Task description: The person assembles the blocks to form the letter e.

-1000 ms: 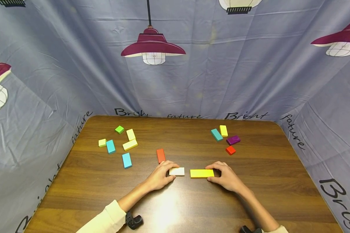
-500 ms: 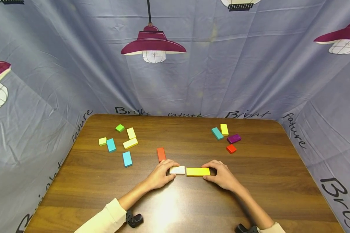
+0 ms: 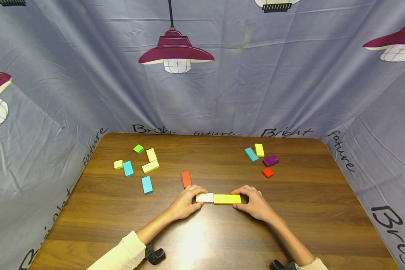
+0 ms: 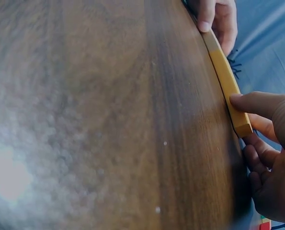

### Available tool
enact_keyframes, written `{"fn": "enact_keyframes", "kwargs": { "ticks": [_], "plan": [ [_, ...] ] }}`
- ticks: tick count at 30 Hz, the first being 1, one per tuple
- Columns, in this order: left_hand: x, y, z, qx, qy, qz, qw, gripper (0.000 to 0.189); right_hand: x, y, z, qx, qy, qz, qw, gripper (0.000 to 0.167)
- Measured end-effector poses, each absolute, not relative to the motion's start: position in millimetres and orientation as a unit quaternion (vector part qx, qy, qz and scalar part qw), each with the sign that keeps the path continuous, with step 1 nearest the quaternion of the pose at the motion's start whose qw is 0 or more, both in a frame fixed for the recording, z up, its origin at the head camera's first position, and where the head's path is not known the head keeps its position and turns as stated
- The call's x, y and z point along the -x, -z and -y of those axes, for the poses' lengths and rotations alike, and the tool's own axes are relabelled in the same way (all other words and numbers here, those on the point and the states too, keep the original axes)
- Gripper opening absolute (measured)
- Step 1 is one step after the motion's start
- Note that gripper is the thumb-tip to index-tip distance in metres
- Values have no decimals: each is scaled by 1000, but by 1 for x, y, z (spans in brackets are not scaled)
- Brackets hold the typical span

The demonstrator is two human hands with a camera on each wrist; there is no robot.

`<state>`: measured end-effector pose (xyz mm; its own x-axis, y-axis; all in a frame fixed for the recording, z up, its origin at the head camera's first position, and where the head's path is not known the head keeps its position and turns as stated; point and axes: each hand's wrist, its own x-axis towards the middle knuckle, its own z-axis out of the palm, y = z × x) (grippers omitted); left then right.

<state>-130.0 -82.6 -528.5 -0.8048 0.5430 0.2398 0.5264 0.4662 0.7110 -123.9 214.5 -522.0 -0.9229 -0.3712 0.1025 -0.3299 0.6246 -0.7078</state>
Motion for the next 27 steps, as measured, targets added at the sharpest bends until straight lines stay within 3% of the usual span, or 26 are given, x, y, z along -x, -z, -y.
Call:
{"fn": "enact_keyframes", "kwargs": {
  "ticks": [27],
  "plan": [
    [130, 529, 83, -311, -404, -860, 18, 37, 124, 523, -211, 183, 385, -904, 18, 30]
  ]
}}
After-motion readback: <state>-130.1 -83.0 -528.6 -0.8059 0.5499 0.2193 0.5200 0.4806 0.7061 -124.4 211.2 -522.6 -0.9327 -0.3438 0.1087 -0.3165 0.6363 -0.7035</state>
